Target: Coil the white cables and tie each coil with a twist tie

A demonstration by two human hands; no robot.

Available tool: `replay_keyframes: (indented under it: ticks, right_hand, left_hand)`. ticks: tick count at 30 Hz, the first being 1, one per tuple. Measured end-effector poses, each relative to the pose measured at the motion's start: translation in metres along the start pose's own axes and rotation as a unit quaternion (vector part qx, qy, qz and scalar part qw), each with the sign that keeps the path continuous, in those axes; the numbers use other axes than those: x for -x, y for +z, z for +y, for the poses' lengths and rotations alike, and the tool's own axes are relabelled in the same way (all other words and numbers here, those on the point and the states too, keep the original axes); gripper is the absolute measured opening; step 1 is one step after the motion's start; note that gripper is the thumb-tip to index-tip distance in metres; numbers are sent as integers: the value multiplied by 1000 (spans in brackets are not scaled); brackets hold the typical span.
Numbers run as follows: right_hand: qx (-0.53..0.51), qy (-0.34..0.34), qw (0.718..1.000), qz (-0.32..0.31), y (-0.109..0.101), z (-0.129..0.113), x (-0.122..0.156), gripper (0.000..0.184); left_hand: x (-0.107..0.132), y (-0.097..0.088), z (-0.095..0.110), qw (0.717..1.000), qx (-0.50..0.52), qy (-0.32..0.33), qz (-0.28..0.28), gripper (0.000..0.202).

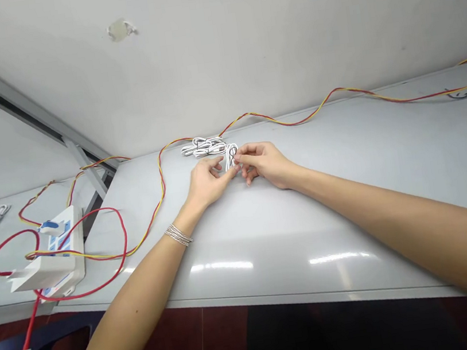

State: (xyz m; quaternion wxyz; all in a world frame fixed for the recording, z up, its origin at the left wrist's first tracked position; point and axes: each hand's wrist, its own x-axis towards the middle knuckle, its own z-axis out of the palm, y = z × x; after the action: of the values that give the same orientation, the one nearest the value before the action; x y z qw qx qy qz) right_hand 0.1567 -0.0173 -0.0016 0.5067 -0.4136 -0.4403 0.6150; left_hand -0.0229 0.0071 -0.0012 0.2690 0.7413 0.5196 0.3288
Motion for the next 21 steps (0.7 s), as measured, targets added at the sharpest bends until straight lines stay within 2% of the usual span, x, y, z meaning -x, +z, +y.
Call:
replay_keyframes:
  ticks: [4,8,15,21]
  right_hand:
    - [-5,-5,1000,7,-2,1,0,33]
    - [-14,-3,1000,21,-2,1,0,35]
    - [-27,23,999,33,-1,-4,1,33]
    - [-30,26,999,34,-1,-3,0,27]
  left_hand:
    - [1,-1,4,996,-49,60,-39,21]
    - [1,-4,7,991,-99,70,-50,11]
    - [-2,-11,0,976,-181,99,-64,24]
    - [1,-15,5,956,-275,65,-84,23]
